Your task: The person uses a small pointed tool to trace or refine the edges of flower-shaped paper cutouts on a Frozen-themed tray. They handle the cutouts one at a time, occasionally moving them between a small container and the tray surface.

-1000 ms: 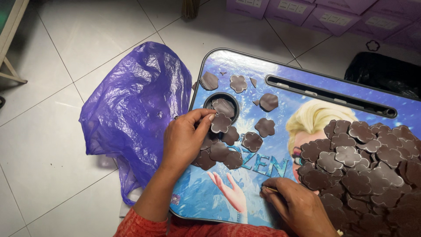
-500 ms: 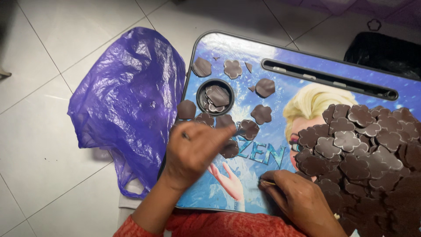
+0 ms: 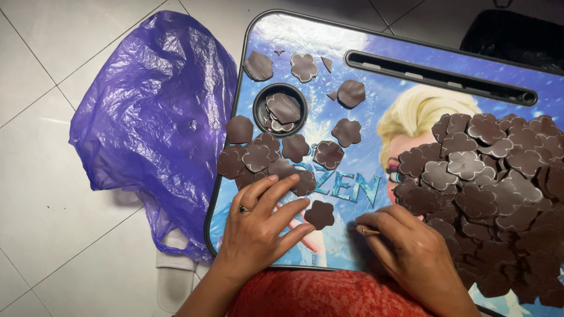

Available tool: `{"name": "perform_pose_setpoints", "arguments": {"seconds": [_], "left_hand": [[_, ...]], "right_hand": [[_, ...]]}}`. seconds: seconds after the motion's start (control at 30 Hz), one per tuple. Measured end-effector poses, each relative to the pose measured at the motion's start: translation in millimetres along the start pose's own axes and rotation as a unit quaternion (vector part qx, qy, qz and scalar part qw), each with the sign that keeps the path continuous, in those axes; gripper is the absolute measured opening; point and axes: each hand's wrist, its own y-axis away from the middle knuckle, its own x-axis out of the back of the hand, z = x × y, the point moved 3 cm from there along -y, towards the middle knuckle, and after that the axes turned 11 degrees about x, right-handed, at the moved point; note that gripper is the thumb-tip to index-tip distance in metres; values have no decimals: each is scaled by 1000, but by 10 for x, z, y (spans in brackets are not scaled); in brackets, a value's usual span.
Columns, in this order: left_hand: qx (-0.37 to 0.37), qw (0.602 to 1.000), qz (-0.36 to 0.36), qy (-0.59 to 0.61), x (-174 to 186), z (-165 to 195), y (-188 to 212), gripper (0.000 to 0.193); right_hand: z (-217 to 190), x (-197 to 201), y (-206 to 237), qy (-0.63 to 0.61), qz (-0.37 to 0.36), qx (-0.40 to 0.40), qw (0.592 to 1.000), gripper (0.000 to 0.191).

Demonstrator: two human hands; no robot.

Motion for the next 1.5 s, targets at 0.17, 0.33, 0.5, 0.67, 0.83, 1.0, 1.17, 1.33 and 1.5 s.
{"name": "perform_pose_setpoints", "arguments": {"seconds": [0.17, 0.33, 0.5, 0.67, 0.83, 1.0, 1.17, 1.33, 1.5], "left_hand": [[4, 1000, 2, -19, -149, 54, -12, 34], [49, 999, 18, -6, -274, 254, 24, 33], [83, 996, 25, 10, -401, 227, 55, 33], [84, 996, 24, 3, -451, 305, 23, 29], [88, 996, 10, 16, -432, 539, -60, 29], [91, 996, 7, 11, -457, 703, -190, 28], [89, 996, 8, 7, -453, 886, -331, 24], [88, 996, 15, 3, -427, 947, -455, 20], [96, 995, 15, 6, -402, 891, -495, 19]], "right_hand": [[9, -68, 30, 10, 30, -15, 999, 22], [0, 37, 26, -28, 104, -58, 992, 25], [44, -66, -98, -114, 105, -92, 984, 28], [113, -15, -200, -115, 76, -44, 990, 22], [151, 159, -181, -74, 30, -16, 997, 26], [236, 276, -232, -37, 35, 26, 998, 22], [275, 457, -249, 1, 31, 12, 999, 20], [305, 585, -315, 7, 24, 21, 999, 24], [286, 577, -391, 16, 21, 25, 999, 24]]}}
